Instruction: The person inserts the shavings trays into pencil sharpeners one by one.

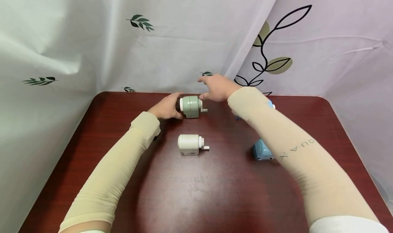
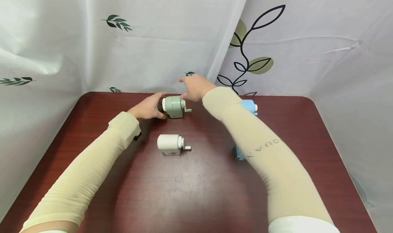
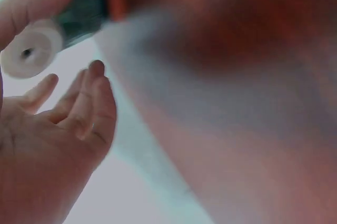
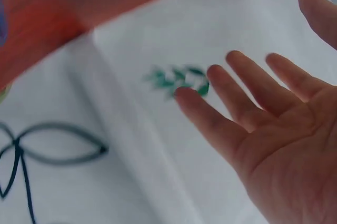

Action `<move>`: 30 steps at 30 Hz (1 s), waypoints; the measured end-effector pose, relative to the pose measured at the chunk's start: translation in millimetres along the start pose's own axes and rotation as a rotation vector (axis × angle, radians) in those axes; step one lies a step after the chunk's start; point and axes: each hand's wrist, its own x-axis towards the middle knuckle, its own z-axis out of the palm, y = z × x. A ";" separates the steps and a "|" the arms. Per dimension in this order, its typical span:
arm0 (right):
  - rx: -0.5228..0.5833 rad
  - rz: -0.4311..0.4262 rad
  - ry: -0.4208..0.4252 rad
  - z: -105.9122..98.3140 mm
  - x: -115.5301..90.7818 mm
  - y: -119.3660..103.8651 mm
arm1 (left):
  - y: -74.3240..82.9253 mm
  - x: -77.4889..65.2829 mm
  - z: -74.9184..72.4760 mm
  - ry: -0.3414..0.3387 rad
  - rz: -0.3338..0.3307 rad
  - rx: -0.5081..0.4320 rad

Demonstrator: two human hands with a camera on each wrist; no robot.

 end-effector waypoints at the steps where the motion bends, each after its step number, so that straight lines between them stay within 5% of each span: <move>1: 0.001 0.020 -0.005 -4.9 -3.9 4.1 | 2.7 -0.9 -4.3 -0.008 0.002 0.003; 7: -0.004 0.080 -0.003 -21.7 -27.9 33.7 | 27.0 -8.3 -29.0 -0.034 -0.024 0.040; 13: -0.023 0.140 -0.029 -24.3 -52.2 60.0 | 65.7 -8.8 -39.4 0.093 0.041 0.038; 19: -0.072 0.114 -0.018 -23.2 -75.9 82.1 | 112.0 4.7 -24.8 0.126 0.153 0.076; 30: -0.110 0.147 -0.034 -11.7 -98.0 108.2 | 172.1 51.9 22.6 -0.064 0.208 0.433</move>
